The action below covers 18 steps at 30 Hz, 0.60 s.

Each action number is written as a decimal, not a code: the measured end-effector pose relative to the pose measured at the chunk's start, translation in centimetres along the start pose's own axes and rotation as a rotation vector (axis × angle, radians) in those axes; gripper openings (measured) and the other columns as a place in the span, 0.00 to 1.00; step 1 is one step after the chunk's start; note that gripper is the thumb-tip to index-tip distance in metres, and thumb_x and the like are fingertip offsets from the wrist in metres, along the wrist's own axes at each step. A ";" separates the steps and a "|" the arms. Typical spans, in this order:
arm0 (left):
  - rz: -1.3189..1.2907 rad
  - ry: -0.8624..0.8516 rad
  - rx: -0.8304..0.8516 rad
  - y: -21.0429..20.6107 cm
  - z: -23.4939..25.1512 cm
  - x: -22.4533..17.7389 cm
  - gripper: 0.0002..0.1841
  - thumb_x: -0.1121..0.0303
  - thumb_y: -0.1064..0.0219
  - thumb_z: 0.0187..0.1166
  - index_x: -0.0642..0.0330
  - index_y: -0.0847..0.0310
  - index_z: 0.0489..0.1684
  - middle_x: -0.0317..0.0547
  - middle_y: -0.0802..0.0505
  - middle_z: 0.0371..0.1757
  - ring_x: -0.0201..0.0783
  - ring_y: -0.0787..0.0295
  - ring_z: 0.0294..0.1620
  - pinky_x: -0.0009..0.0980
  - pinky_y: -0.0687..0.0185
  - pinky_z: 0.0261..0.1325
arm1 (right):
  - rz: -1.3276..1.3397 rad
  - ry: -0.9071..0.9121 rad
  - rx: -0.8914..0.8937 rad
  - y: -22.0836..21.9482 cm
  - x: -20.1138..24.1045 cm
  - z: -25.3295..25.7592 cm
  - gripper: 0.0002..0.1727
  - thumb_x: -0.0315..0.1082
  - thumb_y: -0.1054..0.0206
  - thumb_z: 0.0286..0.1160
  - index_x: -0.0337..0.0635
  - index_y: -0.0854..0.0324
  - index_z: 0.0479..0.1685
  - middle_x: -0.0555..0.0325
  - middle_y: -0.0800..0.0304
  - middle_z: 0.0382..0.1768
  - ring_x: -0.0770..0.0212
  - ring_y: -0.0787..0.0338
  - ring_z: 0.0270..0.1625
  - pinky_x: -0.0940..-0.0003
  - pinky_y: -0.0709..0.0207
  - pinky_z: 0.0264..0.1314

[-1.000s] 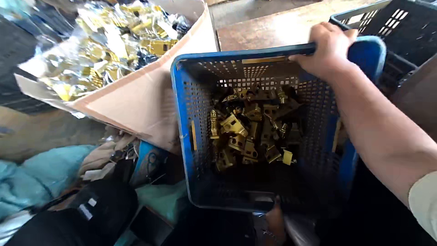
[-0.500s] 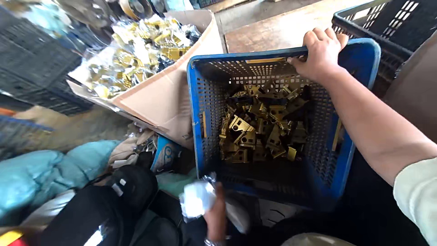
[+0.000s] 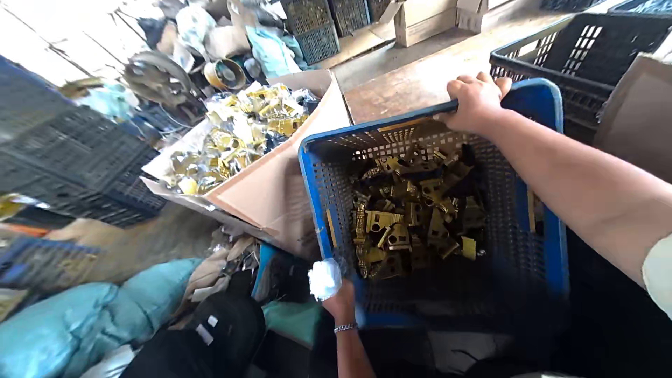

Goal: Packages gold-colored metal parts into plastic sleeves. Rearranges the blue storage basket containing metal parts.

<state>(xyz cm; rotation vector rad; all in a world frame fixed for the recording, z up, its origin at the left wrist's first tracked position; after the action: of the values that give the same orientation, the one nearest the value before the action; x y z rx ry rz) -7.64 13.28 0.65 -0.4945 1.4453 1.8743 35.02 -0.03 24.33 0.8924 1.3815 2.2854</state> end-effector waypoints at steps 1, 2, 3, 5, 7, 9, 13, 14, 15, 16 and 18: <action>0.016 0.009 0.004 0.0 -0.6 -0.2 0.27 0.77 0.26 0.68 0.87 0.24 0.65 0.82 0.16 0.66 0.72 0.21 0.73 0.63 0.33 0.78 | -0.010 -0.005 0.017 -0.3 0.0 0.4 0.22 0.41 0.22 0.70 0.30 0.18 0.52 0.32 0.18 0.65 0.25 0.29 0.76 0.20 0.42 0.65; 0.033 0.038 0.028 0.0 -1.0 -0.5 0.27 0.76 0.26 0.69 0.86 0.24 0.66 0.81 0.17 0.67 0.71 0.22 0.74 0.62 0.33 0.79 | -0.021 -0.015 0.040 -0.5 -0.3 0.7 0.24 0.42 0.21 0.70 0.30 0.18 0.53 0.32 0.19 0.67 0.25 0.30 0.77 0.20 0.41 0.66; 0.053 0.071 0.061 -0.1 -1.5 -0.8 0.28 0.75 0.26 0.71 0.85 0.24 0.67 0.81 0.17 0.68 0.71 0.23 0.75 0.61 0.34 0.79 | -0.023 -0.023 0.059 -0.5 -1.0 1.0 0.24 0.41 0.21 0.70 0.29 0.18 0.55 0.31 0.20 0.68 0.25 0.31 0.78 0.19 0.42 0.68; 0.045 0.089 0.080 -0.1 -1.9 -1.4 0.28 0.75 0.26 0.71 0.85 0.25 0.68 0.81 0.18 0.69 0.71 0.23 0.76 0.61 0.35 0.80 | 0.000 -0.012 0.068 -0.2 -1.6 1.1 0.24 0.40 0.20 0.70 0.28 0.18 0.52 0.30 0.20 0.66 0.25 0.32 0.78 0.19 0.43 0.68; -0.043 0.049 0.033 1.1 -4.1 -0.7 0.29 0.77 0.24 0.67 0.89 0.25 0.65 0.83 0.16 0.65 0.73 0.21 0.72 0.62 0.32 0.77 | 0.040 0.054 0.010 1.2 -1.2 -1.1 0.20 0.38 0.21 0.70 0.27 0.18 0.47 0.31 0.17 0.62 0.26 0.28 0.76 0.20 0.43 0.66; -0.185 -0.035 -0.038 3.2 -8.3 1.2 0.30 0.77 0.23 0.61 0.92 0.26 0.60 0.82 0.13 0.57 0.67 0.14 0.63 0.57 0.23 0.71 | 0.076 0.236 -0.162 3.0 -0.2 -8.0 0.15 0.34 0.23 0.70 0.27 0.18 0.39 0.31 0.14 0.51 0.26 0.20 0.65 0.23 0.36 0.61; -0.262 -0.064 -0.007 3.8 -10.7 1.7 0.30 0.77 0.22 0.59 0.92 0.26 0.59 0.77 0.12 0.54 0.57 0.12 0.60 0.48 0.20 0.69 | 0.102 0.461 -0.480 5.7 -0.2 -10.7 0.14 0.33 0.24 0.62 0.27 0.18 0.29 0.32 0.13 0.36 0.27 0.14 0.47 0.31 0.29 0.49; -0.249 -0.062 -0.001 4.1 -10.7 1.8 0.30 0.77 0.23 0.59 0.92 0.26 0.58 0.78 0.12 0.54 0.58 0.12 0.60 0.49 0.21 0.70 | 0.153 0.388 -0.353 4.6 0.0 -9.5 0.15 0.32 0.22 0.65 0.24 0.17 0.34 0.28 0.13 0.43 0.23 0.17 0.56 0.25 0.33 0.57; -0.240 -0.064 -0.017 4.3 -10.7 1.3 0.31 0.77 0.23 0.58 0.93 0.26 0.58 0.80 0.12 0.55 0.60 0.13 0.60 0.51 0.22 0.70 | 0.181 0.336 -0.258 4.2 0.3 -8.6 0.14 0.29 0.23 0.68 0.23 0.17 0.36 0.26 0.14 0.48 0.22 0.20 0.63 0.22 0.38 0.62; -0.231 -0.074 -0.037 4.3 -10.4 0.9 0.30 0.77 0.23 0.58 0.93 0.26 0.58 0.80 0.13 0.55 0.62 0.13 0.61 0.52 0.23 0.71 | 0.186 0.348 -0.254 4.3 0.8 -9.0 0.14 0.29 0.24 0.69 0.23 0.19 0.31 0.27 0.15 0.46 0.24 0.19 0.60 0.25 0.35 0.58; -0.172 -0.103 -0.066 4.0 -10.4 0.6 0.29 0.75 0.24 0.60 0.92 0.25 0.58 0.81 0.13 0.56 0.65 0.14 0.62 0.56 0.25 0.72 | 0.213 0.434 -0.379 4.3 0.0 -10.8 0.23 0.32 0.30 0.77 0.28 0.29 0.14 0.35 0.21 0.28 0.35 0.18 0.40 0.40 0.29 0.43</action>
<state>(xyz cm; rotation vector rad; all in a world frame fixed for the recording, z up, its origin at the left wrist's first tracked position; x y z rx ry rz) -12.20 3.13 -0.19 -0.5287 1.2371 1.7874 28.09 -9.32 24.45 0.4558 0.9711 2.8985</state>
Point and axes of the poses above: each hand's wrist, its own z-axis towards the middle knuckle, its own y-axis out of the back of the hand, x = y × z, the point moved 10 cm from there along z, towards the middle knuckle
